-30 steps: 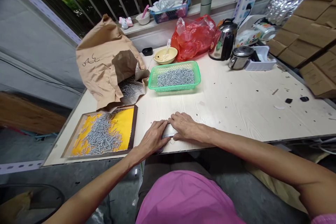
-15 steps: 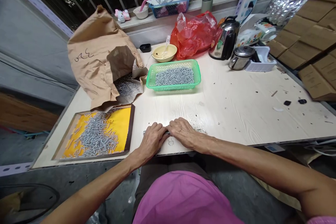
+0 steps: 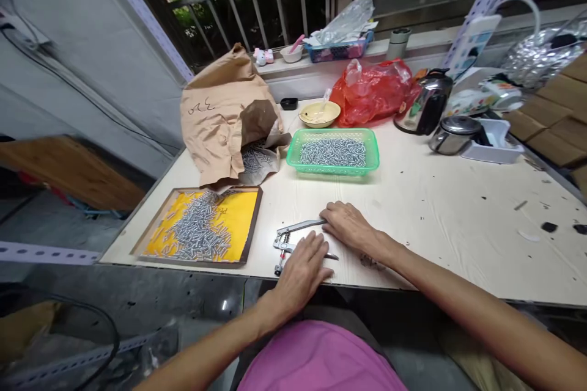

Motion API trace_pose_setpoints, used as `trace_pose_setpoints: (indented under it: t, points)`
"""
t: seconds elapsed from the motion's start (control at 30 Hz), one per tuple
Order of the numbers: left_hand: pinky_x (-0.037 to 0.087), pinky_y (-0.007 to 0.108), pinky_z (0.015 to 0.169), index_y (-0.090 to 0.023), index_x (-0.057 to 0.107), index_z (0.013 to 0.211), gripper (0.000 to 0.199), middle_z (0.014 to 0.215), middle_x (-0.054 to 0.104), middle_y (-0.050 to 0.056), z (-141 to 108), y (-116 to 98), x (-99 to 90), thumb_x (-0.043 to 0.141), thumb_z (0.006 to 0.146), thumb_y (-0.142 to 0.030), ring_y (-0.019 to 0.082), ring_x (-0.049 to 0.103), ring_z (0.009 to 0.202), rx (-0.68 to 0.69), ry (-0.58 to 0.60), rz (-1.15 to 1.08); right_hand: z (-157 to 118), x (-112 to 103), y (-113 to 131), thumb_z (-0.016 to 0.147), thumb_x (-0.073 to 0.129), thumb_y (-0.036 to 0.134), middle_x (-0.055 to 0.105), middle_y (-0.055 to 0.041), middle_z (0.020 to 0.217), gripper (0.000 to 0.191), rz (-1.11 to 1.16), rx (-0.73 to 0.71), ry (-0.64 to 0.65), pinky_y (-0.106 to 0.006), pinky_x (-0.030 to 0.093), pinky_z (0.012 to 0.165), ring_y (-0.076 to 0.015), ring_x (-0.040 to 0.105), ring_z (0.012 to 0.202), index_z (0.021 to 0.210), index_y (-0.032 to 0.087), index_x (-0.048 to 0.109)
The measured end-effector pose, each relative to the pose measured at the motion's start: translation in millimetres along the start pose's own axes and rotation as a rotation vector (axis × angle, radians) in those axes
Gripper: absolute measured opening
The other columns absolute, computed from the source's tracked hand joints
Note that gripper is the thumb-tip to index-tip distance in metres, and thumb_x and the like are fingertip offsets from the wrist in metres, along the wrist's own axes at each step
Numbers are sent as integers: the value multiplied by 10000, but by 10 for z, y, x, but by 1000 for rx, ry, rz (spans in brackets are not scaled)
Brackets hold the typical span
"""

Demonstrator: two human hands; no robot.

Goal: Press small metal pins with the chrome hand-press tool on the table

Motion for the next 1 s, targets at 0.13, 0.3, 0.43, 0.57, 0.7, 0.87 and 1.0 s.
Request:
trace_pose_setpoints:
  t: [0.13, 0.3, 0.43, 0.57, 0.7, 0.87, 1.0]
  points:
    - [299, 473, 1121, -164, 458, 1288, 488, 1331, 539, 120, -51, -115, 28, 463, 907, -470, 263, 399, 1330, 16, -13, -136, 185, 10, -92, 925, 487, 273, 639, -73, 911, 191, -121, 7, -66, -339, 321, 764, -214, 517, 900, 878, 180, 647]
    - [291, 455, 1120, -141, 470, 1276, 508, 1334, 526, 139, -52, -84, 5, 435, 911, -494, 261, 393, 1329, 55, 22, -194, 321, -110, 201, 895, 524, 240, 631, -82, 934, 163, -121, -62, -7, -332, 305, 738, -217, 484, 922, 940, 189, 672]
    - [372, 447, 1042, -122, 454, 1313, 575, 1283, 563, 155, -99, -87, 56, 445, 897, -519, 298, 481, 1236, -1, 35, -213, 334, -43, 767, 882, 557, 270, 598, -72, 975, 129, -22, -449, 27, -330, 305, 719, -213, 445, 946, 916, 233, 676]
    - [410, 433, 981, -148, 391, 1380, 543, 1298, 555, 141, -161, -100, 187, 405, 925, -443, 294, 532, 1157, 19, 60, -167, 449, 238, 1060, 823, 605, 203, 575, -79, 880, 106, -122, -651, 42, -341, 288, 685, -222, 418, 913, 720, 195, 631]
    - [459, 400, 886, -122, 567, 1187, 366, 1132, 643, 145, -206, -44, 411, 447, 854, -211, 280, 593, 1028, 24, 145, -41, 576, 509, 1049, 819, 591, 169, 568, -56, 798, 111, -123, -752, 9, -346, 274, 681, -199, 421, 837, 711, 190, 599]
    - [491, 356, 811, -116, 628, 1035, 280, 1071, 666, 140, -191, -18, 510, 445, 825, -151, 271, 605, 1002, 24, 125, -6, 535, 583, 890, 889, 519, 176, 615, -20, 807, 145, -18, -704, -57, -341, 269, 729, -180, 438, 808, 769, 213, 592]
    - [495, 346, 775, -107, 643, 1004, 261, 1054, 669, 148, -152, -26, 507, 474, 812, -152, 269, 616, 964, 38, 148, -38, 549, 510, 905, 883, 542, 176, 617, -1, 752, 164, -18, -748, 31, -345, 263, 717, -174, 449, 792, 729, 216, 582]
Point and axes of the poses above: each hand's wrist, its own z-axis towards the middle knuckle, its own x-axis out of the palm, y = z × x, the point moved 1 cm from there along z, towards the middle knuckle
